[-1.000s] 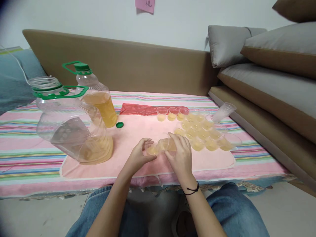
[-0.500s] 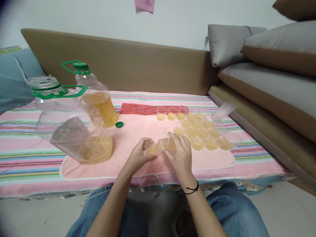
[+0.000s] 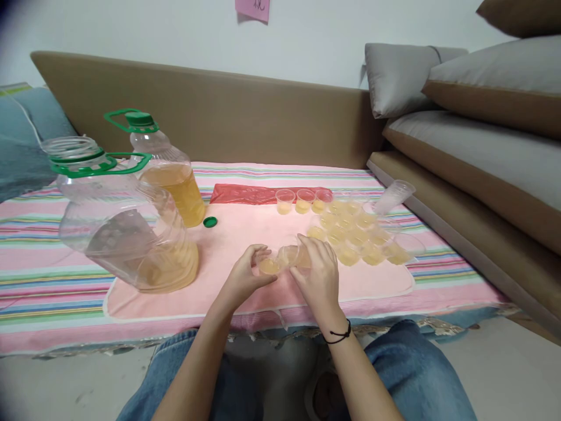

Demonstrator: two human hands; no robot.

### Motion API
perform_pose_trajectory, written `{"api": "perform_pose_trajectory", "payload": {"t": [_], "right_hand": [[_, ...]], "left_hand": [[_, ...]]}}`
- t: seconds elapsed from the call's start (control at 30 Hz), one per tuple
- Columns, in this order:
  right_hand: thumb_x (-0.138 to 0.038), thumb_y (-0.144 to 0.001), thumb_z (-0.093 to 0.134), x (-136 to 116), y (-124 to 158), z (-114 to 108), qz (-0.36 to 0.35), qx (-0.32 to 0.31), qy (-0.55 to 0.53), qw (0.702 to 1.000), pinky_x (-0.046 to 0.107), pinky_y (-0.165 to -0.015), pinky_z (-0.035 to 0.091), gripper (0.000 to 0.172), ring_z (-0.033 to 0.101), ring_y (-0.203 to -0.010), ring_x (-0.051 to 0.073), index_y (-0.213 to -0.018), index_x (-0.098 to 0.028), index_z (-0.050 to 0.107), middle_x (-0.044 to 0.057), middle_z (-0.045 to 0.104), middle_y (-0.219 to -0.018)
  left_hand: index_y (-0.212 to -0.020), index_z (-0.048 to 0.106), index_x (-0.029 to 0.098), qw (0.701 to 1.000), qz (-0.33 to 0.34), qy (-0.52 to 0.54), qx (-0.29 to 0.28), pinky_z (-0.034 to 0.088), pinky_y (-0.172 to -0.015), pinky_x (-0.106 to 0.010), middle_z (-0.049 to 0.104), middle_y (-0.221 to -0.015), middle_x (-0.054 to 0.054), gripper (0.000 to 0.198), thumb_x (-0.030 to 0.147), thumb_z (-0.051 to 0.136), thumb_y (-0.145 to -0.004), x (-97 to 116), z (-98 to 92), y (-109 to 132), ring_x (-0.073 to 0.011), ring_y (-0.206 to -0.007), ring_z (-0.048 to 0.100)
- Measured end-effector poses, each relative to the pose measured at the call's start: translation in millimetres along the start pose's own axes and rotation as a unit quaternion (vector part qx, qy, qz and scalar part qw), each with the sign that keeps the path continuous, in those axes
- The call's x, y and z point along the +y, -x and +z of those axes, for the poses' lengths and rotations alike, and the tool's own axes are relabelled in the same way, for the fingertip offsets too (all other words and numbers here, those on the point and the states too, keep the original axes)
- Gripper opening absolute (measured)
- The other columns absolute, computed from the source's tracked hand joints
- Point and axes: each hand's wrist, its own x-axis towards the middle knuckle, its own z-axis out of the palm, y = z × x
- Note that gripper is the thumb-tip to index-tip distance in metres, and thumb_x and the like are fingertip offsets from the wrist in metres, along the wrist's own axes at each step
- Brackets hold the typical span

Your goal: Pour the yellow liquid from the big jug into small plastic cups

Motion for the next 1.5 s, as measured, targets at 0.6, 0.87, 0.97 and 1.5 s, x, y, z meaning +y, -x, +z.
{"api": "perform_pose_trajectory", "payload": {"t": [0.6,0.87,0.97,1.5], "right_hand": [[-0.034,-0.06,0.086,14,-33,-23,0.265,-0.019,-0.434,0.861,0.048,-0.101,0.048,0.064,0.063,-0.115,0.027,-0.116,-0.024,0.059,0.01,0.068,-0.12],[-0.035,-0.059,0.087,19,-40,-31,0.241,-0.037,-0.427,0.871,0.048,-0.102,0.048,0.067,0.063,-0.114,0.027,-0.118,-0.025,0.057,0.01,0.068,-0.118],[-0.036,-0.058,0.087,23,-45,-37,0.237,-0.044,-0.407,0.881,0.05,-0.101,0.048,0.069,0.062,-0.115,0.028,-0.119,-0.026,0.057,0.009,0.068,-0.116],[-0.04,-0.053,0.087,96,-155,-31,0.231,-0.039,-0.342,0.91,0.044,-0.096,0.051,0.079,0.062,-0.112,0.027,-0.121,-0.023,0.049,0.01,0.066,-0.114]], "left_hand": [[-0.115,0.053,0.019,0.991,-0.01,0.126,0.031,0.05,-0.092,-0.04,0.063,-0.119,-0.012,0.065,0.027,0.084,-0.059,11,-7.0,-4,-0.0244,-0.108,0.063],[-0.118,0.054,0.018,0.989,0.003,0.144,0.042,0.048,-0.096,-0.044,0.063,-0.119,-0.012,0.065,0.031,0.083,-0.061,15,-7.2,-7,-0.0241,-0.104,0.065],[-0.118,0.053,0.019,0.99,0.019,0.132,0.045,0.047,-0.098,-0.044,0.063,-0.121,-0.012,0.066,0.03,0.084,-0.061,14,-7.1,-7,-0.0248,-0.108,0.064],[-0.109,0.048,0.02,0.992,0.024,0.089,0.088,0.046,-0.101,-0.046,0.062,-0.12,-0.015,0.058,0.024,0.078,-0.059,-12,4.7,-11,-0.0262,-0.114,0.062]]}}
